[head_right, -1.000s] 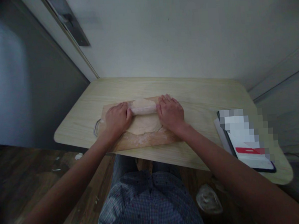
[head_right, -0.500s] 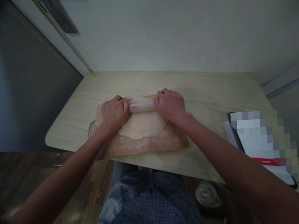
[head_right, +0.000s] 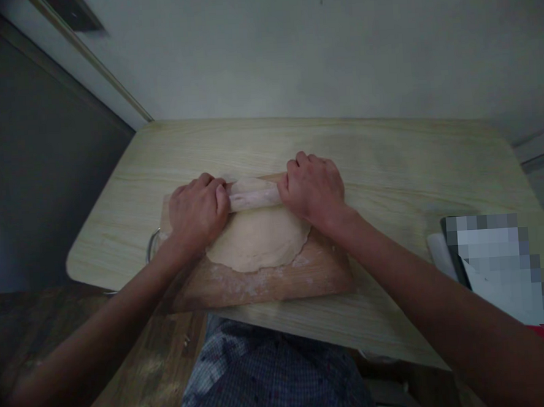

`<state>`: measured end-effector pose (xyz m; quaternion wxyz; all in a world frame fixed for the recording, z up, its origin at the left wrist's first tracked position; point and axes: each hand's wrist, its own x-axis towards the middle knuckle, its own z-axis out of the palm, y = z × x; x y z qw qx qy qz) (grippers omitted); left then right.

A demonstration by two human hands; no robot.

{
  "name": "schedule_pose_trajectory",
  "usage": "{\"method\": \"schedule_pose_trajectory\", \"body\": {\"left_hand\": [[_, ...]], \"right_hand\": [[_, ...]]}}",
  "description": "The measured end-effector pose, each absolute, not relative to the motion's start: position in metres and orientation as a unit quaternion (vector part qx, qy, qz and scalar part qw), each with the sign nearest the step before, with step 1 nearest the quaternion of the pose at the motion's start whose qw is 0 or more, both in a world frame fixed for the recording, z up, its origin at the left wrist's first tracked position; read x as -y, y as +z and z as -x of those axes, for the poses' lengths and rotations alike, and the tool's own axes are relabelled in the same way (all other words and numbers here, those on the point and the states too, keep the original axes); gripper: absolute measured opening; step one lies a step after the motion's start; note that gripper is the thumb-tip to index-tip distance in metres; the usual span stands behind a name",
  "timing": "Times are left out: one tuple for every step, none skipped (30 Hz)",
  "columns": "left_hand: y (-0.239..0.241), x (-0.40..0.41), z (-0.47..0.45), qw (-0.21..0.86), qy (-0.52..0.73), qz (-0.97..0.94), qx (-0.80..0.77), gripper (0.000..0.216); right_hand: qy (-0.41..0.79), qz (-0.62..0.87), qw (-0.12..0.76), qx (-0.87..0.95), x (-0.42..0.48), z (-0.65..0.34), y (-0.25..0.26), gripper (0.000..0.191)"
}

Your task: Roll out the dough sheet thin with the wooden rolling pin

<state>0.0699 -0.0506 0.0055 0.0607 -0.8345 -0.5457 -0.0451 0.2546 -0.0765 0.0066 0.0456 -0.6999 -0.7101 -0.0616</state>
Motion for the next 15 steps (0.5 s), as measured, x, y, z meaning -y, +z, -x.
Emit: {"method": "schedule_pose_trajectory", "body": {"left_hand": [[0.005,0.050,-0.070,0.062,-0.044,0.834,0.547,0.043],[0.005,0.048,-0.071,0.064,-0.042,0.833,0.548,0.042],[0.005,0.047,-0.071,0.064,-0.041,0.833,0.549,0.042],[0.005,0.046,-0.072,0.065,-0.040,0.831,0.550,0.041],[0.006,0.045,-0.072,0.064,-0.040,0.831,0.552,0.040],[0.006,0.043,-0.072,0.062,-0.040,0.830,0.553,0.040],[0.006,0.042,-0.073,0.059,-0.040,0.830,0.554,0.040],[0.007,0.041,-0.073,0.055,-0.040,0.829,0.556,0.039],[0.007,0.039,-0.074,0.050,-0.039,0.827,0.558,0.039],[0.008,0.038,-0.074,0.045,-0.037,0.826,0.560,0.040],[0.008,0.036,-0.075,0.041,-0.034,0.825,0.563,0.040],[0.009,0.034,-0.075,0.037,-0.030,0.823,0.565,0.040],[0.010,0.033,-0.076,0.034,-0.027,0.822,0.568,0.041],[0.010,0.031,-0.076,0.031,-0.023,0.822,0.569,0.042],[0.011,0.030,-0.077,0.029,-0.021,0.821,0.570,0.042]], "right_hand": [[-0.060,0.702,0.045,0.709,0.075,-0.254,0.007,0.040],[-0.058,0.703,0.042,0.707,0.074,-0.254,0.007,0.040],[-0.056,0.705,0.038,0.706,0.072,-0.254,0.008,0.039],[-0.054,0.706,0.033,0.705,0.071,-0.254,0.009,0.038],[-0.052,0.708,0.029,0.704,0.069,-0.254,0.009,0.038],[-0.050,0.709,0.025,0.703,0.067,-0.254,0.010,0.038],[-0.049,0.710,0.023,0.702,0.065,-0.254,0.010,0.038],[-0.047,0.710,0.022,0.703,0.063,-0.254,0.010,0.038],[-0.046,0.710,0.023,0.703,0.062,-0.254,0.010,0.038],[-0.046,0.710,0.025,0.702,0.060,-0.254,0.010,0.038],[-0.045,0.711,0.028,0.702,0.058,-0.254,0.010,0.039],[-0.044,0.712,0.031,0.700,0.056,-0.254,0.010,0.040],[-0.042,0.715,0.033,0.697,0.054,-0.254,0.010,0.040],[-0.040,0.720,0.034,0.692,0.052,-0.254,0.010,0.041],[-0.037,0.724,0.036,0.688,0.050,-0.255,0.009,0.042]]}}
